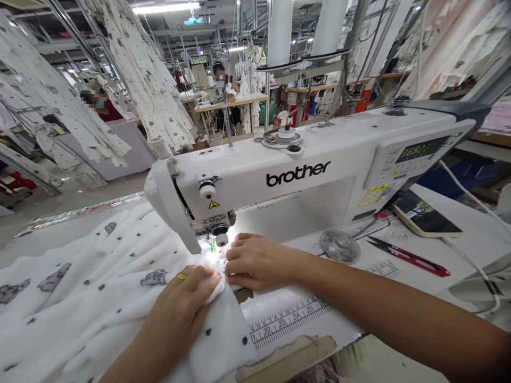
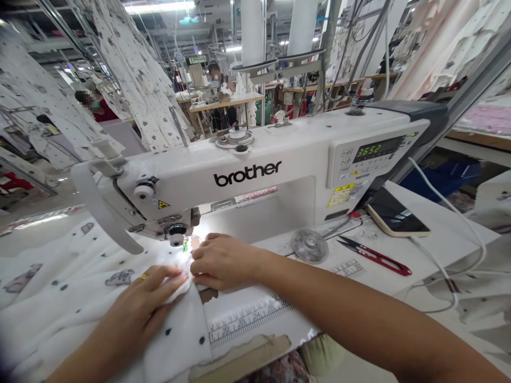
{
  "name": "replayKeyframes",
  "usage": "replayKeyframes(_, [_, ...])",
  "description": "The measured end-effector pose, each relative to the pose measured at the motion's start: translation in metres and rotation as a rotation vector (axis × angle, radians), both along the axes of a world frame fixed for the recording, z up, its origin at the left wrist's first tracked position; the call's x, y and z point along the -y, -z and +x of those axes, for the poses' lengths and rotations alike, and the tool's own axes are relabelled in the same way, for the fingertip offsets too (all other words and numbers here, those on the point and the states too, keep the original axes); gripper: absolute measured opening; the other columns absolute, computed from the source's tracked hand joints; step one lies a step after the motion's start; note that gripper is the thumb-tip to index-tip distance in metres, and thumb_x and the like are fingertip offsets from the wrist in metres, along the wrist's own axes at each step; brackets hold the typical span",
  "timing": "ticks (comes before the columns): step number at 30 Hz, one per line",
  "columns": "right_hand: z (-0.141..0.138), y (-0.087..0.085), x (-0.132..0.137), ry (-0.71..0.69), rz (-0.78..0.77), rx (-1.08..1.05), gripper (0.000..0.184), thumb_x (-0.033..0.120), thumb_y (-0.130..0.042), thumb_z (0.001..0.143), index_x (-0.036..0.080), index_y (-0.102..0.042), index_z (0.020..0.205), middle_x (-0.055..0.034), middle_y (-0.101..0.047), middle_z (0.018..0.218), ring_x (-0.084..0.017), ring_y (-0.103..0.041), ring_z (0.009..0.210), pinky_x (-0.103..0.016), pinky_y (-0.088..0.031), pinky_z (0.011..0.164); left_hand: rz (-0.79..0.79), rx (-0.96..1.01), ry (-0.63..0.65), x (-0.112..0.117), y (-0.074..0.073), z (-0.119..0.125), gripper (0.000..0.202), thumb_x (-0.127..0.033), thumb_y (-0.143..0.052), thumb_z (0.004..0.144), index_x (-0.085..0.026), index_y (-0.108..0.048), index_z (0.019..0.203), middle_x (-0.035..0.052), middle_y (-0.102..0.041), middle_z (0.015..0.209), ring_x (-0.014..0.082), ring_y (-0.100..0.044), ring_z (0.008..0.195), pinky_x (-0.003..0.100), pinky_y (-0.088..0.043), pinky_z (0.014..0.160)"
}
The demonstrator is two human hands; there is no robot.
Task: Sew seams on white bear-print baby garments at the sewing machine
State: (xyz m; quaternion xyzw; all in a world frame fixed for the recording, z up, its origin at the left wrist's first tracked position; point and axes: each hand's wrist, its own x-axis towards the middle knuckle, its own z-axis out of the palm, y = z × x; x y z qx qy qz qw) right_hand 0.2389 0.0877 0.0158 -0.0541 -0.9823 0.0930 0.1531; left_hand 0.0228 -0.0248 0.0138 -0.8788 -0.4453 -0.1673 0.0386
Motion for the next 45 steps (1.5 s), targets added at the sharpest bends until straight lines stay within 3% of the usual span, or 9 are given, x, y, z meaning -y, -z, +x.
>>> replayKeyframes(4, [-0.001, 0.002, 0.003, 0.023, -0.010, -0.018, 0.017, 0.027, -0.056, 0.098, 0.019, -0.062, 0.112, -0.0017, -0.063, 0.098, -0.016, -0.054, 0.092, -0.031, -0.036, 0.092, 0.086, -0.026, 0.031, 0.000, -0.002, 0.004, 0.038, -0.002, -0.041, 0.079, -0.015, -0.062, 0.109, 0.0094, -0.066, 0.101, 0.0229, -0.063, 0.092, 0.034, -0.058, 0.076])
replayKeyframes(9, [-0.005, 0.003, 0.006, 0.087, 0.033, -0.004, 0.018, 0.028, -0.049, 0.101, 0.019, -0.065, 0.103, -0.0023, -0.062, 0.095, -0.017, -0.049, 0.088, -0.033, -0.033, 0.094, 0.105, -0.059, 0.017, -0.007, 0.001, 0.000, 0.038, -0.001, -0.040, 0.083, -0.013, -0.063, 0.111, 0.0098, -0.068, 0.102, 0.0246, -0.064, 0.096, 0.037, -0.059, 0.080])
replayKeyframes(15, [-0.009, 0.001, 0.007, 0.234, 0.029, 0.027, 0.018, 0.034, -0.055, 0.098, 0.020, -0.066, 0.103, -0.0054, -0.062, 0.104, -0.021, -0.047, 0.098, -0.038, -0.026, 0.104, 0.047, -0.028, 0.020, -0.022, 0.006, -0.011, 0.036, -0.003, -0.043, 0.084, -0.015, -0.063, 0.111, 0.0096, -0.067, 0.110, 0.0267, -0.062, 0.105, 0.045, -0.056, 0.092])
replayKeyframes(21, [-0.010, 0.004, 0.005, 0.285, 0.020, 0.010, 0.027, 0.040, -0.056, 0.098, 0.021, -0.064, 0.115, -0.0051, -0.062, 0.102, -0.022, -0.045, 0.103, -0.041, -0.021, 0.109, 0.029, -0.019, 0.008, -0.029, 0.009, -0.014, 0.040, -0.002, -0.041, 0.086, -0.016, -0.060, 0.119, 0.0093, -0.066, 0.114, 0.0251, -0.061, 0.111, 0.044, -0.053, 0.098])
replayKeyframes(26, [-0.010, 0.004, 0.004, 0.282, 0.007, 0.002, 0.034, 0.040, -0.062, 0.094, 0.018, -0.061, 0.121, -0.0052, -0.060, 0.102, -0.022, -0.044, 0.104, -0.040, -0.025, 0.108, -0.007, -0.063, -0.040, -0.036, 0.013, -0.020, 0.038, -0.005, -0.042, 0.087, -0.017, -0.062, 0.117, 0.0106, -0.066, 0.113, 0.0268, -0.060, 0.113, 0.045, -0.055, 0.092])
replayKeyframes(30, [-0.007, 0.005, 0.001, 0.229, 0.080, -0.030, 0.026, 0.039, -0.060, 0.095, 0.017, -0.063, 0.109, -0.0049, -0.060, 0.103, -0.021, -0.046, 0.102, -0.039, -0.026, 0.108, -0.031, -0.087, -0.057, -0.041, 0.015, -0.025, 0.040, -0.005, -0.043, 0.086, -0.019, -0.061, 0.120, 0.0112, -0.065, 0.112, 0.0275, -0.059, 0.114, 0.046, -0.054, 0.092])
replayKeyframes(35, [-0.003, 0.003, 0.000, 0.012, 0.201, -0.113, 0.021, 0.032, -0.053, 0.099, 0.016, -0.064, 0.105, -0.0053, -0.064, 0.102, -0.019, -0.051, 0.099, -0.039, -0.029, 0.108, -0.054, -0.101, -0.048, -0.039, 0.007, -0.022, 0.040, -0.007, -0.043, 0.086, -0.020, -0.059, 0.121, 0.0107, -0.063, 0.117, 0.0275, -0.059, 0.114, 0.045, -0.053, 0.093])
replayKeyframes(41, [-0.003, 0.001, 0.009, -0.224, 0.157, -0.042, 0.016, 0.025, -0.050, 0.099, 0.015, -0.062, 0.101, -0.0064, -0.066, 0.110, -0.018, -0.052, 0.115, -0.033, -0.036, 0.105, 0.081, -0.112, -0.151, -0.005, 0.000, -0.021, 0.041, -0.010, -0.042, 0.088, -0.017, -0.051, 0.127, 0.0119, -0.059, 0.126, 0.0286, -0.056, 0.116, 0.050, -0.048, 0.098])
replayKeyframes(45, [-0.004, 0.006, 0.016, -0.249, 0.081, -0.002, 0.020, 0.025, -0.045, 0.101, 0.017, -0.060, 0.092, -0.0024, -0.067, 0.102, -0.014, -0.057, 0.103, -0.028, -0.042, 0.095, 0.088, -0.081, -0.211, 0.017, 0.005, -0.046, 0.031, -0.021, -0.047, 0.093, -0.020, -0.055, 0.123, 0.0108, -0.061, 0.125, 0.0265, -0.060, 0.113, 0.042, -0.053, 0.092])
